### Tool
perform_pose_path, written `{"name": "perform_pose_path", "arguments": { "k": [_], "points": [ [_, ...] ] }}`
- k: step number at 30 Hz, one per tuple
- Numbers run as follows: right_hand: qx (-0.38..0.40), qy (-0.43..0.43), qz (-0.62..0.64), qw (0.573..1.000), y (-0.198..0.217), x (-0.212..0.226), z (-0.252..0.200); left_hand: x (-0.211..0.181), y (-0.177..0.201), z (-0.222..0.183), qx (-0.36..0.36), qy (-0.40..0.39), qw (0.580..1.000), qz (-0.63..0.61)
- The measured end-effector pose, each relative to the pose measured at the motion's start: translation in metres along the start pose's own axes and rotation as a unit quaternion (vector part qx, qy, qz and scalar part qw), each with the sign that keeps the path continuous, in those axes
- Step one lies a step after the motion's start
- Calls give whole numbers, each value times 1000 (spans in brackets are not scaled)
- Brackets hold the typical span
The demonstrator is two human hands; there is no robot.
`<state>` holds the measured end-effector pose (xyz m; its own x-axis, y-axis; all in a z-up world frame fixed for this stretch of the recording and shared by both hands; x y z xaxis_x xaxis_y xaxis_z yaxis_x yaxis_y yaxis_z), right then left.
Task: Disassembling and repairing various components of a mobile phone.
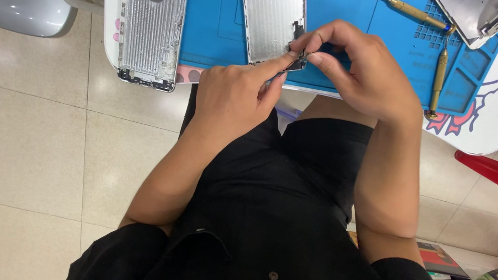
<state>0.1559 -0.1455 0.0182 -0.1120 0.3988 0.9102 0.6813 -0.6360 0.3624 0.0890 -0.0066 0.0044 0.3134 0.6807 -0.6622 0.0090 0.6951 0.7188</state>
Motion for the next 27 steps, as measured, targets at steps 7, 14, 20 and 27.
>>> {"name": "perform_pose_path", "arguments": {
  "k": [7, 14, 20, 27],
  "points": [
    [-8, 10, -75, 997, 2, 14, 7, 0, 0, 1, 17, 19, 999, -20],
    [-3, -6, -33, 999, 4, 4, 5, 2, 12, 8, 8, -3, 992, -127],
    [-21, -42, -44, 998, 7, -2, 6, -2, 27, 28, -94, 13, 991, -90],
    [-41, -33, -71, 996, 11, -4, 5, -20, 23, 39, -118, -76, 988, -67]
  ]
}}
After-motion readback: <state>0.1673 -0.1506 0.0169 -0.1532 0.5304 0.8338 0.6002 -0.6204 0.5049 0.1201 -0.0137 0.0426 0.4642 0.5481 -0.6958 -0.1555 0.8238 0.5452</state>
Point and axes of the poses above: each hand's wrist, its own z-axis towards the middle knuckle, its own y-axis out of the back of the hand, x = y × z, the point moved 9 cm from there along z, towards the middle knuckle, and after that the axes turned 13 degrees about -y, right-handed, at the moved point
